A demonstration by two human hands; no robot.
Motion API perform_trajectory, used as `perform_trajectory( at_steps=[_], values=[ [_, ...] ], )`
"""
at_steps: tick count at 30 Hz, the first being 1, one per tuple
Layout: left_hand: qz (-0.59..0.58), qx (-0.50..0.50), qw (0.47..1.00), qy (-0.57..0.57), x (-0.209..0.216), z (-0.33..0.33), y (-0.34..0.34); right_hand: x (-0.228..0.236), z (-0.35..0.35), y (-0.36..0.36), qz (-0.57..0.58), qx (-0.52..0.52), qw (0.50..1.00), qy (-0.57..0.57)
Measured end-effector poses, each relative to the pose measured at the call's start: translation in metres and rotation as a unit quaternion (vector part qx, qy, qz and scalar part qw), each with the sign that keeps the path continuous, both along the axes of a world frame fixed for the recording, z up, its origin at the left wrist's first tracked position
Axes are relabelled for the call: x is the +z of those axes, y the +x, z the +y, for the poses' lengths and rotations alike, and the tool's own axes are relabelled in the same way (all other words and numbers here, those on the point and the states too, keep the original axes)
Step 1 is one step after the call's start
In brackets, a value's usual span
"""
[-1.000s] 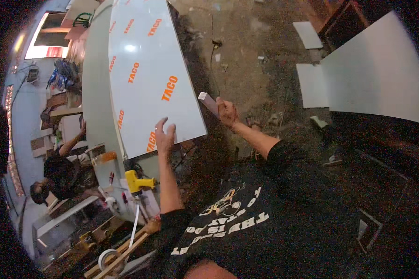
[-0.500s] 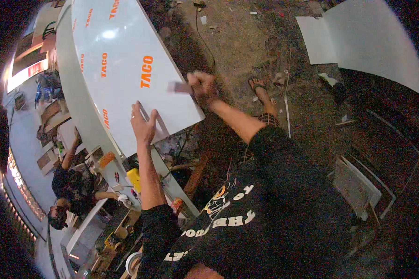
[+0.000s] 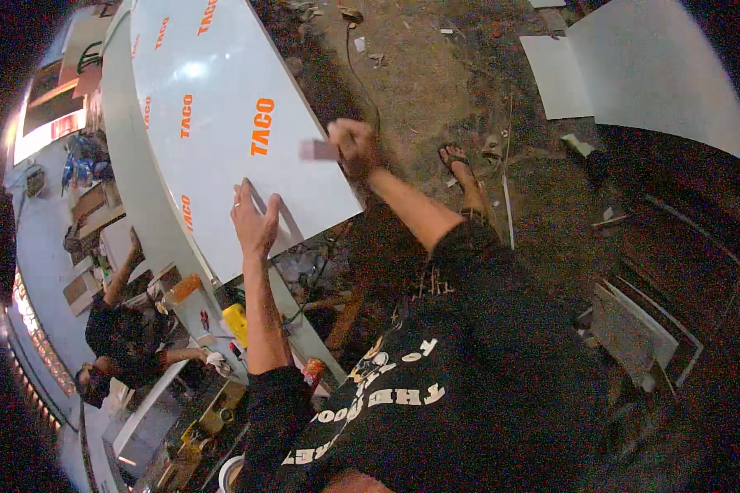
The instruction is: The person applies a flexible edging strip to the curved edge of a furniture panel by hand. The person uses a heat gun to soften the strip and presses it onto the glued edge, moving along the curve to secure it.
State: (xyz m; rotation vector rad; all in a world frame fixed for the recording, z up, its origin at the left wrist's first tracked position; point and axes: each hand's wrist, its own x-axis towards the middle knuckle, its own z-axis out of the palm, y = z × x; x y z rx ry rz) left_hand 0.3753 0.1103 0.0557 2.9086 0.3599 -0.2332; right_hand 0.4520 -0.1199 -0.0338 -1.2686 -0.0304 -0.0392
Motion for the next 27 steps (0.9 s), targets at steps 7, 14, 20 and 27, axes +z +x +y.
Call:
perform_trajectory(
  at_steps=[7,14,20,27],
  values=[
    [-0.002,0.006,1.0,0.007,-0.001,0.006,0.002,-0.04,-0.009,-0.078,0.028,-0.009,0.999,-0.046],
    [-0.029,0.046,0.998,0.01,0.006,-0.013,0.015,-0.014,0.051,0.16,-0.045,-0.043,0.998,-0.032],
    [-0.092,0.111,0.988,-0.055,0.003,0.043,0.107,-0.053,0.067,0.188,-0.135,0.01,0.99,-0.045],
    [-0.148,0.117,0.981,0.048,-0.03,0.089,0.335,-0.042,0.093,0.294,-0.177,0.022,0.984,0.001]
  ],
)
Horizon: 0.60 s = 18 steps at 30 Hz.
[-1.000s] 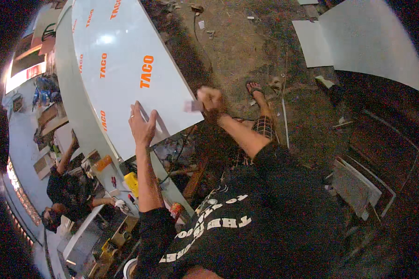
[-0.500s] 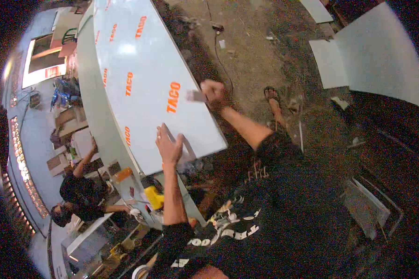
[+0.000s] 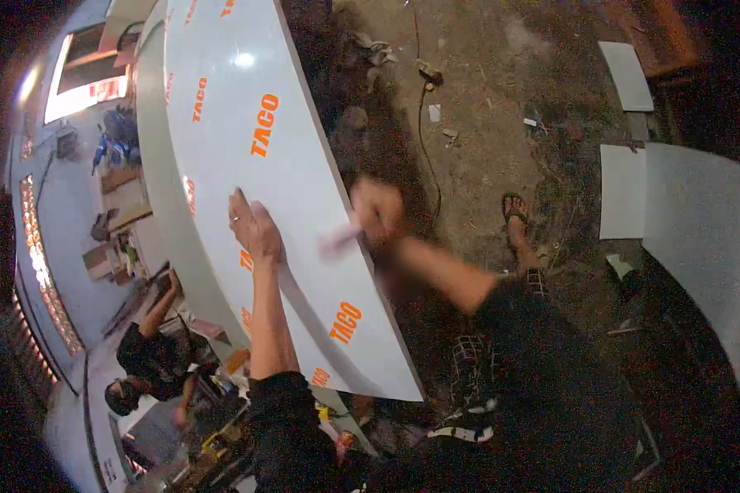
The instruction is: The person applies a flexible edging strip to the curved edge of a furniture panel by hand. The person uses a heat gun to soften the strip and presses it onto the glued edge, moving along the curve to secure it.
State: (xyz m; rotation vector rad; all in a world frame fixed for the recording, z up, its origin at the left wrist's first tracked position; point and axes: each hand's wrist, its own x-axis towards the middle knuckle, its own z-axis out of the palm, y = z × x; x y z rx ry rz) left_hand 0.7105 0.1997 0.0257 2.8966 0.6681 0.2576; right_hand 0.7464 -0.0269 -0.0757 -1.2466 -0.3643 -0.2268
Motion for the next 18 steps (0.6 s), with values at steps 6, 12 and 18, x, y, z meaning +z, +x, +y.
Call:
perform_trajectory(
  at_steps=[6,12,18],
  values=[
    [0.006,0.02,1.0,-0.003,0.0,0.001,0.012,0.023,0.065,0.202,0.084,-0.044,0.995,0.039],
    [0.037,0.051,0.998,-0.014,-0.001,0.0,0.015,0.006,0.008,0.023,0.15,0.064,0.986,0.026],
    [0.036,0.05,0.998,-0.032,0.007,-0.008,0.04,0.023,0.096,0.322,0.052,-0.117,0.991,-0.04]
  ],
)
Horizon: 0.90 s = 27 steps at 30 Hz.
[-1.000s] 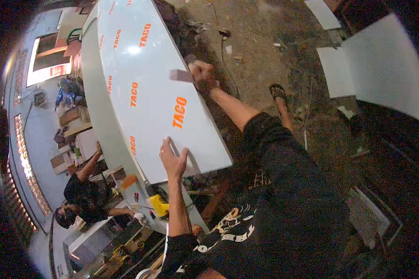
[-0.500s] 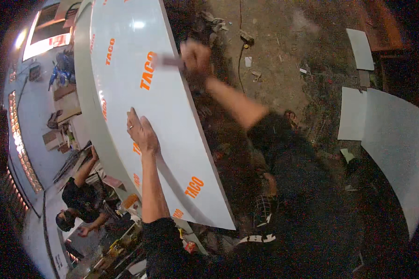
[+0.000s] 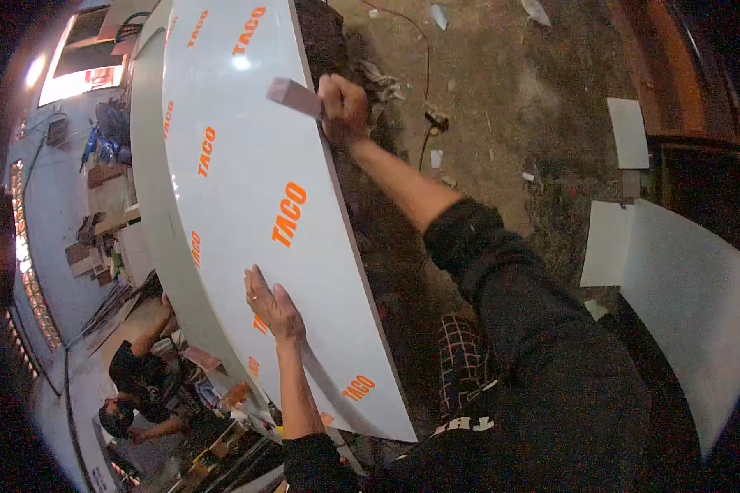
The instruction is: The person applies a flexible edging strip to the curved edge of a furniture panel by hand. The person uses a heat gun to soften the strip and presses it onto the glued edge, moving along the curve to secure it.
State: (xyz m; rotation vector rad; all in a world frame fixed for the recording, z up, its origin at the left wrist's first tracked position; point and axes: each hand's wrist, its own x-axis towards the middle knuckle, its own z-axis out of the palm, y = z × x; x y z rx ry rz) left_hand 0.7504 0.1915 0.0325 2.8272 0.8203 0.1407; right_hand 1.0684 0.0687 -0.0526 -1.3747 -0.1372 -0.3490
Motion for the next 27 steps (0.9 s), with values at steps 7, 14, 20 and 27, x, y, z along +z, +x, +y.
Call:
perform_trajectory(
  at_steps=[7,14,20,27],
  values=[
    [-0.01,0.009,1.0,-0.028,0.0,0.059,0.02,-0.024,-0.049,-0.175,0.043,0.234,0.971,0.017],
    [0.01,-0.049,0.999,0.015,0.006,0.136,0.289,0.003,0.028,0.087,-0.07,0.118,0.988,0.068],
    [0.028,-0.099,0.995,-0.004,0.008,0.163,0.46,0.003,0.068,0.261,-0.027,0.106,0.993,0.046],
    [0.015,-0.075,0.997,0.004,0.005,0.219,0.656,0.018,0.054,0.223,0.021,0.186,0.982,-0.041]
  ],
)
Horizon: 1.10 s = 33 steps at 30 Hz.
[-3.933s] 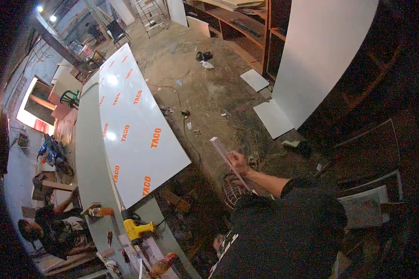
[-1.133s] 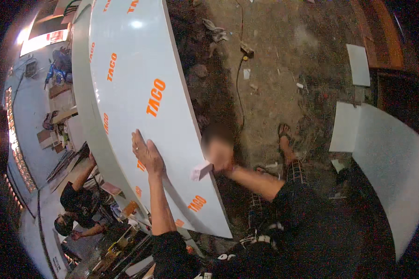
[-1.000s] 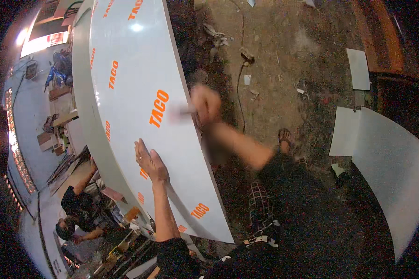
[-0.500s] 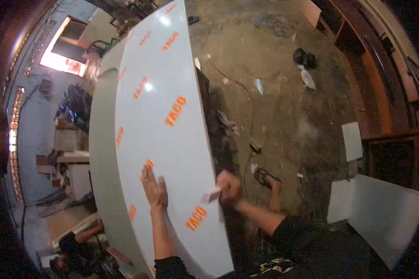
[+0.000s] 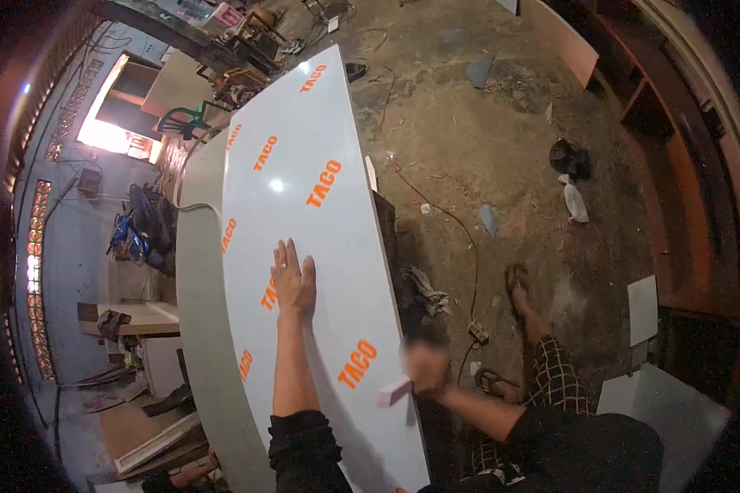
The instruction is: The person applies a flexible edging strip to the curved edge of a furniture panel by hand. The person uses a heat gun to soften the strip and presses it onto the glued edge, moving along the curve to secure it.
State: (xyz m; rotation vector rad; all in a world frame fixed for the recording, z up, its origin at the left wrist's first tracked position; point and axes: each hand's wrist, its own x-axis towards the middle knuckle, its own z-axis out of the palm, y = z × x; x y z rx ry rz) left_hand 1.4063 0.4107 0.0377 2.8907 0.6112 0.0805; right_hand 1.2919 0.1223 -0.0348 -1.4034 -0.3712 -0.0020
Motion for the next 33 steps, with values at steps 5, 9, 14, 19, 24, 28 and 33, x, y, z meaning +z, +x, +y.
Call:
perform_trajectory(
  at_steps=[5,9,14,19,24,28,33],
  values=[
    [0.003,-0.001,1.0,-0.017,-0.006,-0.01,0.128,-0.025,0.076,0.253,-0.069,-0.036,0.993,0.094],
    [0.024,0.013,0.999,-0.036,-0.001,-0.007,0.144,-0.02,0.141,0.459,-0.089,-0.071,0.991,0.071],
    [0.056,0.025,0.998,-0.03,-0.001,-0.008,0.15,-0.016,0.21,0.685,-0.104,-0.158,0.979,0.075],
    [0.068,0.043,0.996,-0.041,-0.008,-0.006,0.17,-0.013,0.247,0.838,-0.109,-0.189,0.975,0.05],
    [0.076,0.105,0.991,-0.024,-0.007,-0.006,0.173,-0.056,0.228,0.698,-0.033,-0.052,0.997,0.055],
    [0.067,0.112,0.991,-0.014,-0.004,-0.004,0.183,-0.011,0.167,0.554,-0.001,0.014,0.995,0.104],
    [0.039,0.098,0.994,-0.014,-0.007,0.008,0.191,-0.041,0.227,0.705,-0.009,-0.126,0.992,-0.001]
  ],
)
